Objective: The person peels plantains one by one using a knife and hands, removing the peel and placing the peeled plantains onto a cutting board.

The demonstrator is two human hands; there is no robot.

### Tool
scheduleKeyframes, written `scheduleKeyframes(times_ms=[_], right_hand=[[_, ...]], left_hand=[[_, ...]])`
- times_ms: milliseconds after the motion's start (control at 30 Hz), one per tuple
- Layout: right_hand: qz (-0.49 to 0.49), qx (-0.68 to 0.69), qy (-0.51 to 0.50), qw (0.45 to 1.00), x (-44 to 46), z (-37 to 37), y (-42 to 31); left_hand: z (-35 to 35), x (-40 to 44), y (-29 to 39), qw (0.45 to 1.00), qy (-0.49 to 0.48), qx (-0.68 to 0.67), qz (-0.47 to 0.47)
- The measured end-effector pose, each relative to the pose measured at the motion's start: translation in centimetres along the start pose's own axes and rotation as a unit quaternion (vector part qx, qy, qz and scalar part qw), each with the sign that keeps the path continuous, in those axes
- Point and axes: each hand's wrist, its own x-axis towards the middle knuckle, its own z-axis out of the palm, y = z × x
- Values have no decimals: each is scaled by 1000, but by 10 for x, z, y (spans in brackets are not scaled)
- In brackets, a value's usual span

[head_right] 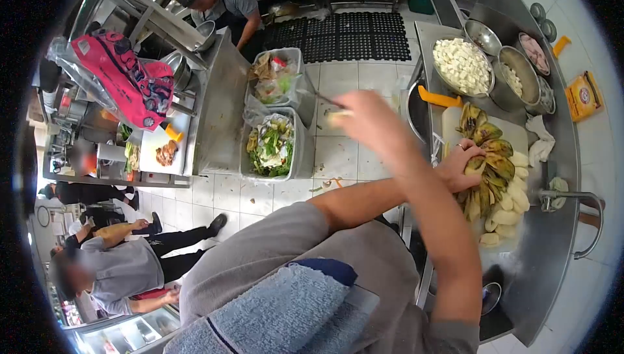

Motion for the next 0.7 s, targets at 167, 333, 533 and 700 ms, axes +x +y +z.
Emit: scheduleKeyframes(times_ms=[167,333,533,700], right_hand=[[-117,-7,63,991,75,60,-35],[-91,165,67,980,100,55,-60],[-205,290,386,852,97,86,-59],[-82,106,32,991,120,137,-35]], left_hand=[[-5,3,15,996,43,-51,-62],[7,10,21,996,67,-32,-57],[8,-1,4,998,51,-45,-7],[3,-3,-5,997,5,-80,-6]])
